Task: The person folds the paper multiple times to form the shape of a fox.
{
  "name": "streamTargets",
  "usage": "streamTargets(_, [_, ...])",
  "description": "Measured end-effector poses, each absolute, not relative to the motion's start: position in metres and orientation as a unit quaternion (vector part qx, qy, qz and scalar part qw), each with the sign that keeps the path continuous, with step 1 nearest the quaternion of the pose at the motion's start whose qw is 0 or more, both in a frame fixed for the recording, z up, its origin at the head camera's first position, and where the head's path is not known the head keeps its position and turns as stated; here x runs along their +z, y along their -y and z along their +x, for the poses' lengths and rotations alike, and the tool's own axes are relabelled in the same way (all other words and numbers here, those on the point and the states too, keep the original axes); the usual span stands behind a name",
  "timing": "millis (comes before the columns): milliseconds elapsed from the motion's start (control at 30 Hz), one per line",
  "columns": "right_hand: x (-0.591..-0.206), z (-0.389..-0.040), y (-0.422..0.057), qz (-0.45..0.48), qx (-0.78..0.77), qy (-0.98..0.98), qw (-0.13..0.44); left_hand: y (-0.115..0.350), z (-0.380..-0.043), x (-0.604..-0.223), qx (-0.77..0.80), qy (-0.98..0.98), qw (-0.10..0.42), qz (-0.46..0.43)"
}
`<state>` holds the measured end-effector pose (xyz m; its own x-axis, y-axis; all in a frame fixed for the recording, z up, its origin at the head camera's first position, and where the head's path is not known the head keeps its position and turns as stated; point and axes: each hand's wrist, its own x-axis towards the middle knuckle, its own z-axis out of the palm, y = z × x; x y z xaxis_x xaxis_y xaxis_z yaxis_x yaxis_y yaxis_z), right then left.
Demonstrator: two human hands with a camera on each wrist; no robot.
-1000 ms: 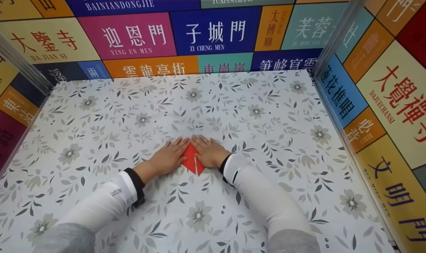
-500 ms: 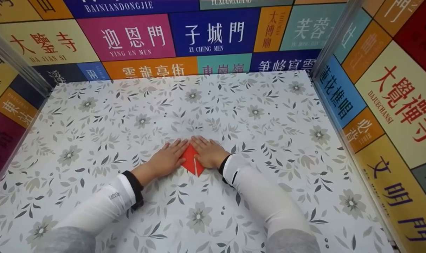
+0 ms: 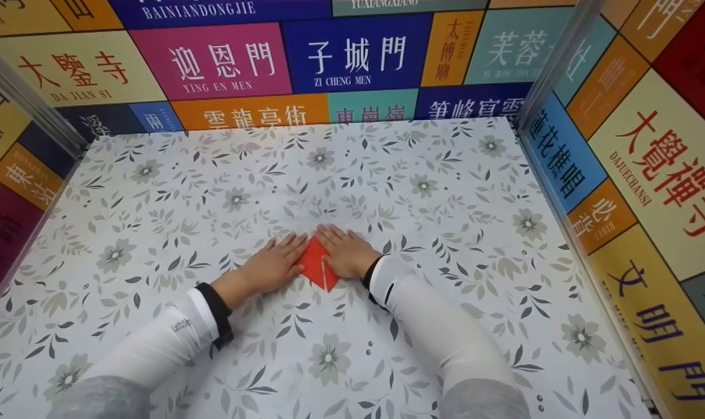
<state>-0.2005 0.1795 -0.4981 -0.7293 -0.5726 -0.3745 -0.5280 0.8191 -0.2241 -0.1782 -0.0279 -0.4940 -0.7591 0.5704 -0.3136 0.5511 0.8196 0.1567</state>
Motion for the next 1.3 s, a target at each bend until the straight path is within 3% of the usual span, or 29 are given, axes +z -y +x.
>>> streamTargets(200, [-0.499, -0.202, -0.182, -0.292, -0.038, -0.930, 0.220, 0.029, -0.177, -0.488, 0.033, -0.933, 0.195, 0.302])
streamTargets(1300, [-0.498, -0.200, -0.179, -0.296, -0.058, -0.928, 0.220, 0.046, -0.159, -0.491, 0.023, -0.931, 0.194, 0.308])
